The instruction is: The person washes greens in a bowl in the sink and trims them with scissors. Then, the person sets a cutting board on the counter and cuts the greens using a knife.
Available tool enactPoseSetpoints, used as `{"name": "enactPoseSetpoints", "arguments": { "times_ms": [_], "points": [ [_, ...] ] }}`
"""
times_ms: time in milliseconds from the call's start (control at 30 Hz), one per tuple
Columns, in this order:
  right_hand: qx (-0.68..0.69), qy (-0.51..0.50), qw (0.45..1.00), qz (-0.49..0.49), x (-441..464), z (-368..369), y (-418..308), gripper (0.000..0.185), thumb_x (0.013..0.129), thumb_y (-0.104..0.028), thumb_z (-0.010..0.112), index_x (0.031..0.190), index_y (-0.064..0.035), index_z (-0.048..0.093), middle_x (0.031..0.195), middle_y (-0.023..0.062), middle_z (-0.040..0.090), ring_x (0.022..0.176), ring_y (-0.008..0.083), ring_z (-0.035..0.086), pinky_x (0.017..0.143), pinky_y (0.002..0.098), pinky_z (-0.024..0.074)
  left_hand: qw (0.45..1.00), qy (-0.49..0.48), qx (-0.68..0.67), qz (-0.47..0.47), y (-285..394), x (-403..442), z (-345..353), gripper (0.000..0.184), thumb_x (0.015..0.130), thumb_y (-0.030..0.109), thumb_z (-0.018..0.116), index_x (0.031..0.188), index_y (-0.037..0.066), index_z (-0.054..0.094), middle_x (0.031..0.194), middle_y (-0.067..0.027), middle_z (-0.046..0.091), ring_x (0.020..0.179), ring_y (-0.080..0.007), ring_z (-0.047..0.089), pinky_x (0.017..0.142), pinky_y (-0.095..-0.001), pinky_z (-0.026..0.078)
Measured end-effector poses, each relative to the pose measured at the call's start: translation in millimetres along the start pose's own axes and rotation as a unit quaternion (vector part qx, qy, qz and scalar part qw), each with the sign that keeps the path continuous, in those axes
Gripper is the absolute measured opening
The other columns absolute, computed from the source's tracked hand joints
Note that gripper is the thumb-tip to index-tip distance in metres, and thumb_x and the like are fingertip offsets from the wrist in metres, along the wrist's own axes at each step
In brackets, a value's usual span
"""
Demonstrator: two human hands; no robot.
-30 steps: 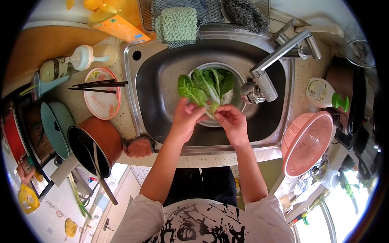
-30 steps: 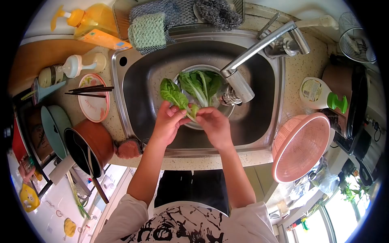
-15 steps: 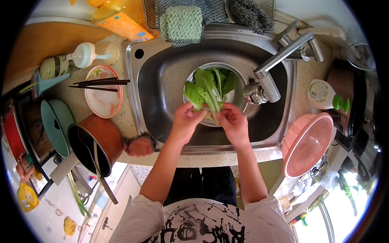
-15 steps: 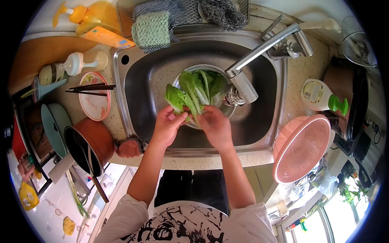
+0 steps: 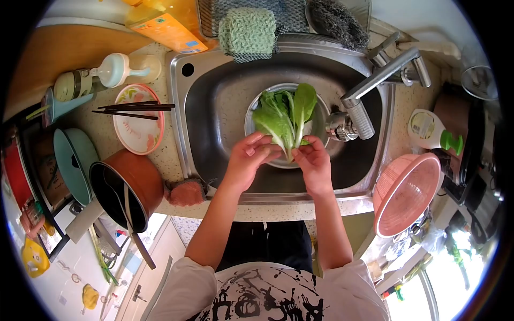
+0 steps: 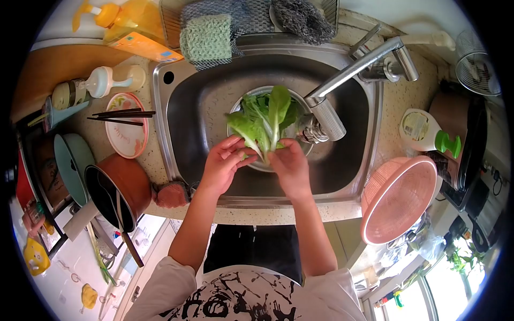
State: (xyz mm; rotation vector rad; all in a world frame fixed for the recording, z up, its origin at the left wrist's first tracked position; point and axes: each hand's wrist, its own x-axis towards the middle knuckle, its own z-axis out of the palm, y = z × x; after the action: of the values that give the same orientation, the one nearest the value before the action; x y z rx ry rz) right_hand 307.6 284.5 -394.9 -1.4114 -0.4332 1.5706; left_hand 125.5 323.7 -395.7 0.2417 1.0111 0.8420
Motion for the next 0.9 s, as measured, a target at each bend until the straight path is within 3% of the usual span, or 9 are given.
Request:
{"name": "enactPoseSetpoints", "arguments": {
  "times_ms": [100, 333, 400, 500, 600, 700, 800, 900],
  "points": [
    [0.015, 0.008, 1.000, 0.000, 1, -2, -1, 0.034, 0.093, 0.005, 0.064, 0.123, -0.0026, 0.049, 0.099, 0.0064, 0.069, 0.090, 0.0092, 0.063, 0.080, 0.0232, 0.0492, 0.996, 0.018, 0.073, -0.056, 11, 2, 0, 0.028, 0.098, 0.002, 0.059, 0.126, -0.001, 0.062, 0.113, -0.0170, 0.069, 0.100, -0.0260, 0.070, 0.091, -0.0392, 0.059],
    [-0.011, 0.043, 0.999, 0.001, 6, -15, -1, 0.037, 0.091, 0.006, 0.066, 0.123, -0.0026, 0.050, 0.101, 0.0067, 0.068, 0.092, 0.0106, 0.064, 0.083, 0.0243, 0.0499, 0.984, 0.053, 0.170, 0.002, 7, 7, -19, 0.023, 0.098, 0.007, 0.064, 0.119, -0.002, 0.068, 0.108, -0.0139, 0.071, 0.093, -0.0206, 0.071, 0.087, -0.0332, 0.059],
    [-0.051, 0.039, 0.998, 0.009, 7, -22, 1, 0.036, 0.091, 0.005, 0.067, 0.122, -0.0028, 0.051, 0.101, 0.0062, 0.068, 0.093, 0.0103, 0.064, 0.083, 0.0236, 0.0495, 0.965, 0.071, 0.250, 0.036, 4, 10, -25, 0.022, 0.098, 0.007, 0.064, 0.117, -0.001, 0.069, 0.104, -0.0100, 0.072, 0.090, -0.0179, 0.070, 0.084, -0.0307, 0.058],
    [-0.111, 0.042, 0.993, 0.003, 9, -28, 4, 0.035, 0.090, 0.002, 0.069, 0.121, -0.0022, 0.054, 0.098, 0.0052, 0.069, 0.090, 0.0095, 0.064, 0.081, 0.0227, 0.0495, 0.889, 0.082, 0.434, 0.122, 0, 16, -29, 0.020, 0.095, 0.006, 0.065, 0.115, 0.004, 0.071, 0.091, -0.0077, 0.071, 0.083, -0.0173, 0.068, 0.079, -0.0288, 0.056],
    [-0.196, 0.056, 0.979, -0.002, 9, -28, 0, 0.035, 0.090, 0.002, 0.069, 0.121, -0.0010, 0.054, 0.093, 0.0047, 0.066, 0.086, 0.0097, 0.064, 0.077, 0.0228, 0.0499, 0.778, 0.042, 0.614, 0.125, -4, 24, -31, 0.026, 0.089, 0.005, 0.068, 0.114, 0.009, 0.073, 0.083, -0.0109, 0.066, 0.077, -0.0203, 0.066, 0.074, -0.0304, 0.054],
    [-0.269, 0.061, 0.961, -0.009, 9, -27, -5, 0.035, 0.089, 0.001, 0.070, 0.121, 0.0002, 0.054, 0.092, 0.0050, 0.065, 0.083, 0.0100, 0.063, 0.073, 0.0235, 0.0502, 0.760, 0.041, 0.640, 0.105, -11, 33, -20, 0.030, 0.084, 0.003, 0.068, 0.113, 0.010, 0.073, 0.091, -0.0170, 0.067, 0.080, -0.0290, 0.067, 0.075, -0.0360, 0.055],
    [-0.303, 0.060, 0.951, -0.017, 10, -30, -6, 0.034, 0.089, 0.000, 0.070, 0.120, 0.0007, 0.055, 0.092, 0.0053, 0.065, 0.082, 0.0103, 0.063, 0.073, 0.0238, 0.0501, 0.744, 0.048, 0.656, 0.120, -26, 47, -23, 0.030, 0.081, 0.004, 0.062, 0.109, 0.007, 0.073, 0.106, -0.0203, 0.068, 0.094, -0.0374, 0.066, 0.082, -0.0461, 0.053],
    [-0.315, 0.057, 0.947, -0.022, 11, -35, -4, 0.034, 0.089, 0.000, 0.070, 0.119, 0.0008, 0.055, 0.091, 0.0054, 0.066, 0.082, 0.0106, 0.063, 0.073, 0.0240, 0.0500, 0.731, 0.036, 0.666, 0.147, -31, 56, -28, 0.032, 0.083, 0.007, 0.061, 0.113, 0.006, 0.071, 0.110, -0.0212, 0.068, 0.095, -0.0402, 0.065, 0.084, -0.0477, 0.053]
  ]
}}
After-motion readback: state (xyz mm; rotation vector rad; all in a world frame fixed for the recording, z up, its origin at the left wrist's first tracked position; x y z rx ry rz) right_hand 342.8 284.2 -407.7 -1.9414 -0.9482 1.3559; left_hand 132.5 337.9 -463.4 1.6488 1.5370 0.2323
